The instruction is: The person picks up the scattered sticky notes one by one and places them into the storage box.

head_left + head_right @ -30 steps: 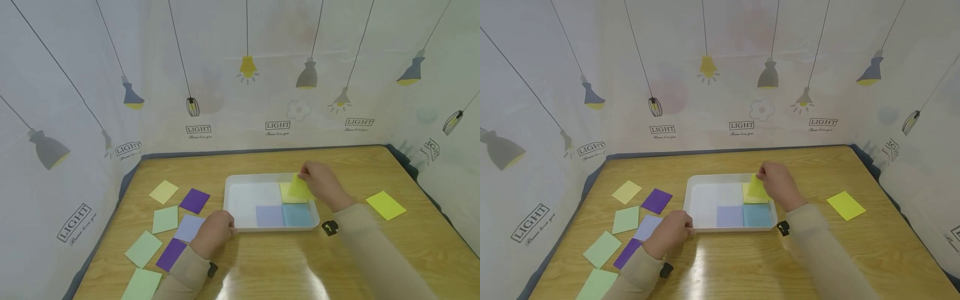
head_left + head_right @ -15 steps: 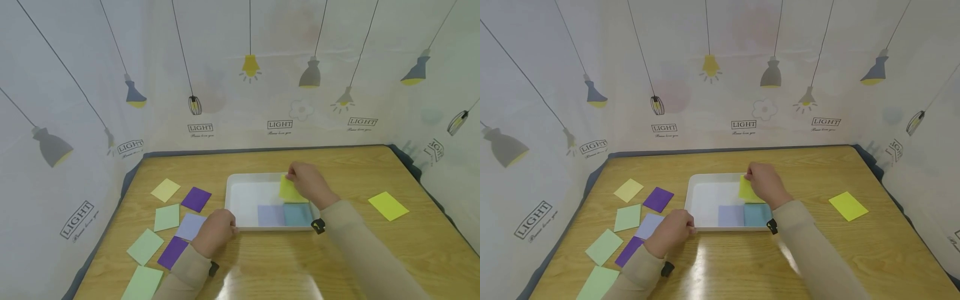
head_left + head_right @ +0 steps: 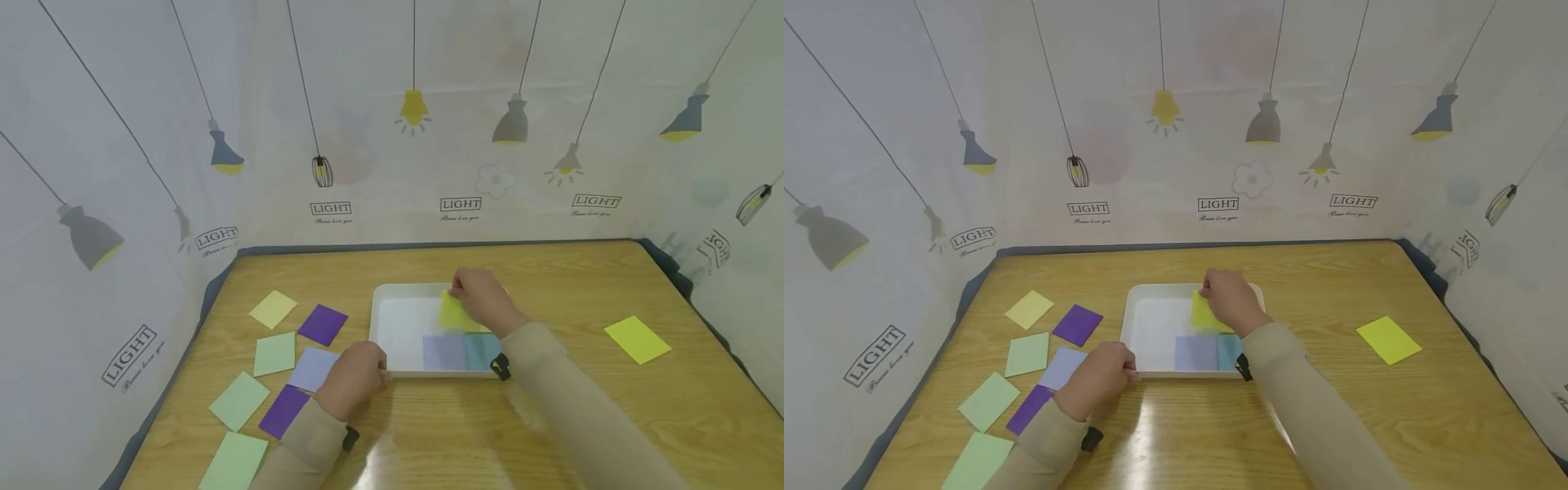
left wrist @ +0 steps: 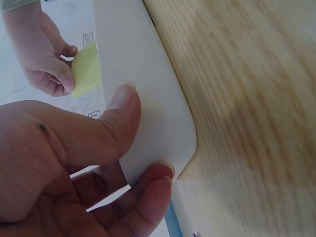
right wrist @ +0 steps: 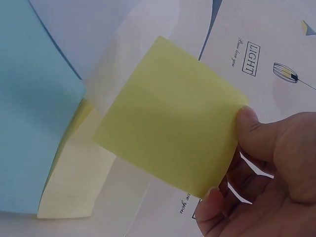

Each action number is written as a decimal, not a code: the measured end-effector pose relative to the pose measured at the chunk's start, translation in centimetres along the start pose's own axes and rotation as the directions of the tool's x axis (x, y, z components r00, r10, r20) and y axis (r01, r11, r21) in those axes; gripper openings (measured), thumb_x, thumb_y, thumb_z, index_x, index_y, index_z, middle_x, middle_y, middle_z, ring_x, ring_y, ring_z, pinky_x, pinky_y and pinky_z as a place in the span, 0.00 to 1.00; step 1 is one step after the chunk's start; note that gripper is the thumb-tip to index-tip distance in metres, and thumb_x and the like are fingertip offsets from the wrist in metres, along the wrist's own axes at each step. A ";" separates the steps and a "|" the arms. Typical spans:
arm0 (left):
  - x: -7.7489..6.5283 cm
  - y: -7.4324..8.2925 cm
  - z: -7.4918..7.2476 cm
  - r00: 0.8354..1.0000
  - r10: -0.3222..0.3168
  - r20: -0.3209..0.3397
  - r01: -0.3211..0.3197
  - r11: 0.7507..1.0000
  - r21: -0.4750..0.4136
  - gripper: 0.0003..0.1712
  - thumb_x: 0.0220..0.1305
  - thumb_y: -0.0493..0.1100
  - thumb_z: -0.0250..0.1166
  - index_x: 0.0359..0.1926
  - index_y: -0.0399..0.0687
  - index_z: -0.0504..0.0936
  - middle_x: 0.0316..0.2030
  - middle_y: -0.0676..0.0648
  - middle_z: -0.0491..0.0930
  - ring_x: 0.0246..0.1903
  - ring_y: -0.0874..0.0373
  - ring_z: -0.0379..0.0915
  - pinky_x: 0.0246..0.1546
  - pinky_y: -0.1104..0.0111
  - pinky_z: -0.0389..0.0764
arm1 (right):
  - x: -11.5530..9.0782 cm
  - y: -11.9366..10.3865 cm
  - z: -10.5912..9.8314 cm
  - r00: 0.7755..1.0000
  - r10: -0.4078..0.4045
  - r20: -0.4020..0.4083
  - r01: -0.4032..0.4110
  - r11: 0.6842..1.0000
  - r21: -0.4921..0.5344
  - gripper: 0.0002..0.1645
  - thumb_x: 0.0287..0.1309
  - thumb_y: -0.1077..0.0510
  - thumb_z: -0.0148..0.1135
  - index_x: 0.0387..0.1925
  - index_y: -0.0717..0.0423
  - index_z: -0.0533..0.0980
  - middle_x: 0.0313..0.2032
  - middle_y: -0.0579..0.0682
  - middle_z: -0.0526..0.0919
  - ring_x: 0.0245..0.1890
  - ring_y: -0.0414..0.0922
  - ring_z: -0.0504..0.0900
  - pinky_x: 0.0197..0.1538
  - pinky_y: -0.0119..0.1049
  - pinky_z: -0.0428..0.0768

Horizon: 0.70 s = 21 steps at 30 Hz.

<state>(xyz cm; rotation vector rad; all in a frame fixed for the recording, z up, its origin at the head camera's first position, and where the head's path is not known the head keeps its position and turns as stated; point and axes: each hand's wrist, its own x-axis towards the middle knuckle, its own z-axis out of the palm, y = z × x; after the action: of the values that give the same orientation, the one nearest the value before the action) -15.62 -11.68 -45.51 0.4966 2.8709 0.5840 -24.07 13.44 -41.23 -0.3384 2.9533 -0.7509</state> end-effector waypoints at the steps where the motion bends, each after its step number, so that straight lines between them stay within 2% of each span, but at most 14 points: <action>1: 0.0 0.0 0.0 1.000 0.001 -0.001 -0.001 1.000 0.001 0.15 0.56 0.38 0.74 0.16 0.47 0.81 0.21 0.53 0.78 0.23 0.60 0.69 0.29 0.66 0.75 | 0.2 0.0 0.2 1.000 0.004 0.007 -0.004 1.000 0.001 0.09 0.70 0.56 0.60 0.40 0.60 0.77 0.33 0.52 0.82 0.32 0.46 0.75 0.35 0.37 0.75; 7: 0.0 -0.1 0.3 1.000 -0.001 0.014 0.001 1.000 -0.009 0.14 0.57 0.40 0.73 0.18 0.46 0.82 0.24 0.52 0.81 0.26 0.59 0.73 0.33 0.64 0.78 | 0.7 -0.4 1.1 0.998 0.033 0.044 -0.032 0.999 -0.012 0.09 0.70 0.56 0.61 0.41 0.59 0.77 0.34 0.52 0.82 0.32 0.46 0.76 0.36 0.37 0.76; 21: -0.2 -0.2 -0.2 1.000 -0.005 0.002 0.005 1.000 -0.018 0.14 0.56 0.39 0.74 0.17 0.46 0.82 0.23 0.53 0.80 0.25 0.60 0.72 0.32 0.66 0.77 | 2.3 -1.7 2.6 0.993 0.072 0.099 -0.069 0.997 -0.034 0.08 0.70 0.56 0.60 0.41 0.57 0.77 0.34 0.51 0.81 0.34 0.47 0.75 0.38 0.37 0.75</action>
<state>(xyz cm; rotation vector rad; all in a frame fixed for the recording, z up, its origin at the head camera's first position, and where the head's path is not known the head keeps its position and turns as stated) -15.55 -11.98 -45.38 0.4863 2.8614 0.6072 -25.68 10.25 -42.74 -0.2646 2.8688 -0.6604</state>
